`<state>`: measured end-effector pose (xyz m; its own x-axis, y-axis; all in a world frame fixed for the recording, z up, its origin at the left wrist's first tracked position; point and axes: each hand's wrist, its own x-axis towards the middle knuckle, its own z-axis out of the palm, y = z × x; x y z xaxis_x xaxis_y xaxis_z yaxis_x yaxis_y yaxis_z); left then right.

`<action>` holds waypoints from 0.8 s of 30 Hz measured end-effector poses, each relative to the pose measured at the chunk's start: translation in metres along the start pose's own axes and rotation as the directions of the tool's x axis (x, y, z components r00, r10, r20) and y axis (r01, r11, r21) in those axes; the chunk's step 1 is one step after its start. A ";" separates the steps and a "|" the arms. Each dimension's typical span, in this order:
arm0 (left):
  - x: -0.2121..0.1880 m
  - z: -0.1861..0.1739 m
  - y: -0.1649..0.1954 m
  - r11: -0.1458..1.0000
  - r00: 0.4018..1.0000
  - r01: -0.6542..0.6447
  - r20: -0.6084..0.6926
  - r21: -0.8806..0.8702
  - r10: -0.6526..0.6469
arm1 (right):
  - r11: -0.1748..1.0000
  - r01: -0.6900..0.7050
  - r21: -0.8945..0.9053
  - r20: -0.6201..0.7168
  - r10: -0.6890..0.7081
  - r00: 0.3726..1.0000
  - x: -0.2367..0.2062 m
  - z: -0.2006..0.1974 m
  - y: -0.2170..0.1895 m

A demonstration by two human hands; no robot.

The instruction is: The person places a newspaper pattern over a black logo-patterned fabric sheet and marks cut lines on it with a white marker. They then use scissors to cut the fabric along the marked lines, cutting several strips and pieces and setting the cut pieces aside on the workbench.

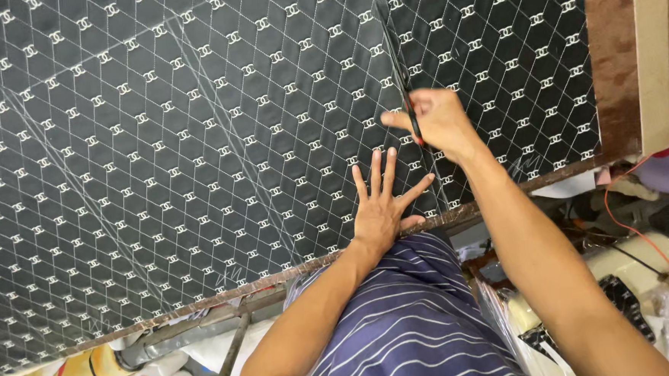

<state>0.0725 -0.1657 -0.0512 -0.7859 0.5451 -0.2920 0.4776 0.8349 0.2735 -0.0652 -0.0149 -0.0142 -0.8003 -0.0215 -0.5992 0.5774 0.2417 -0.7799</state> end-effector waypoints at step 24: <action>0.003 -0.008 -0.002 1.000 0.998 -0.009 0.060 0.012 0.008 | 1.000 0.006 0.000 -0.001 -0.006 1.000 0.048 0.000 -0.043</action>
<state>0.0657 -0.1664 -0.0459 -0.7568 0.5555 -0.3444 0.4891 0.8309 0.2653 -0.1282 -0.0267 -0.0096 -0.8037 -0.0217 -0.5946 0.5729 0.2420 -0.7831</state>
